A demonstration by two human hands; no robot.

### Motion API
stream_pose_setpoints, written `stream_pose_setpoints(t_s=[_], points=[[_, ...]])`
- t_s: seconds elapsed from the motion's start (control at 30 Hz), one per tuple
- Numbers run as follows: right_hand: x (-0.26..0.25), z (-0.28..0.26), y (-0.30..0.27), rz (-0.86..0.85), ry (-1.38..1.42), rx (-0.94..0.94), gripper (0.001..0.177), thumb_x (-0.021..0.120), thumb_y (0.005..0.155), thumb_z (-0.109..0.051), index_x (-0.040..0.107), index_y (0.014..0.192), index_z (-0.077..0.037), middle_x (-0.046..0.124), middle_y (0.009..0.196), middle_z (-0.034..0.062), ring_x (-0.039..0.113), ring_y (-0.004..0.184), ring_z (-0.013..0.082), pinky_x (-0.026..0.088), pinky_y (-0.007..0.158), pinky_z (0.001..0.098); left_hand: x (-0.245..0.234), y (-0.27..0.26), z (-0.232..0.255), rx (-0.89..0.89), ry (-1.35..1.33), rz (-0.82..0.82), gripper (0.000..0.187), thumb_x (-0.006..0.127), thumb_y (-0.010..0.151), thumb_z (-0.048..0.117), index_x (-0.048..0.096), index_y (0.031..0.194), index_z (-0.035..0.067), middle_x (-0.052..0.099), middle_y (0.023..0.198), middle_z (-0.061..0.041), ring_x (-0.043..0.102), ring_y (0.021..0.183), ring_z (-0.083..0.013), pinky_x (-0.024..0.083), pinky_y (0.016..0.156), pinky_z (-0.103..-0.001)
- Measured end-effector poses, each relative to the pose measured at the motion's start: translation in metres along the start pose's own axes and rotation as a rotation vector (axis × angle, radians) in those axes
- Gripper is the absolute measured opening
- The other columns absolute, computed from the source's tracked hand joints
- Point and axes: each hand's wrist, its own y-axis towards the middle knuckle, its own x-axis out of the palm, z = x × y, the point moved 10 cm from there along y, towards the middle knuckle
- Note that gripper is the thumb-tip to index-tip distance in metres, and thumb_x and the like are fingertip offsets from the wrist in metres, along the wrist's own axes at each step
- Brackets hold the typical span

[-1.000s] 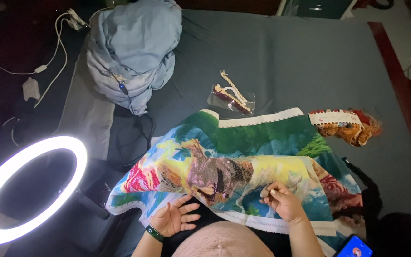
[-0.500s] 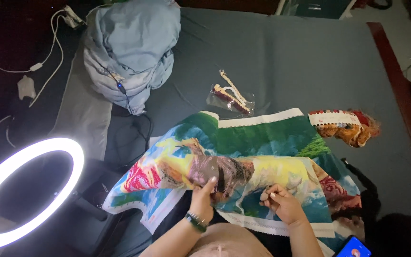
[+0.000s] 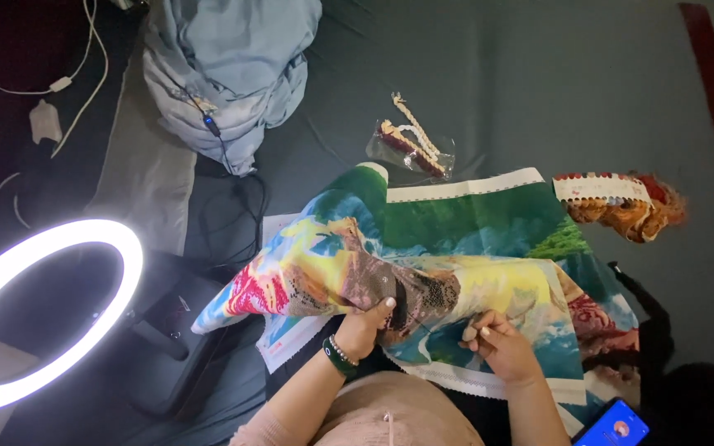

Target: A person is cross-stitching a colorful pattern onto a canvas using a needle and thread, occasionally checking their phone.

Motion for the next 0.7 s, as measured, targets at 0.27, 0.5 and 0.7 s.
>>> stream_pose_setpoints(t_s=[0.27,0.5,0.7], points=[[-0.032,0.006,-0.010,0.431,-0.372,0.135,0.007,0.054,0.106,-0.012,0.058,0.106,-0.005,0.066,0.090,0.0190,0.064,0.074,0.0296,0.051,0.072,0.0382,0.015,-0.003,-0.033,-0.369,-0.397,0.287,0.082,0.083,0.080,0.028,0.047,0.152,0.010,0.060,0.150,-0.004,0.052,0.141,-0.0200,0.043,0.115,-0.031],[0.147,-0.133,-0.111,-0.042,-0.723,-0.643,0.028,0.048,0.096,0.009,0.063,0.117,-0.001,0.074,0.103,0.0160,0.073,0.084,0.0194,0.064,0.069,0.0271,0.055,0.014,-0.057,0.567,0.795,-0.146,0.077,0.046,0.091,-0.010,0.043,0.155,0.032,0.061,0.145,-0.009,0.066,0.062,-0.0320,0.046,0.048,-0.041],[-0.116,-0.052,-0.184,-0.456,0.488,0.354,0.036,0.068,0.098,-0.012,0.052,0.131,-0.016,0.052,0.127,0.0234,0.057,0.116,0.0355,0.046,0.103,0.0459,0.051,0.003,-0.026,0.712,0.696,-0.029,0.072,0.051,0.086,-0.004,0.049,0.153,0.025,0.073,0.126,-0.017,0.073,0.081,-0.0393,0.053,0.057,-0.045]])
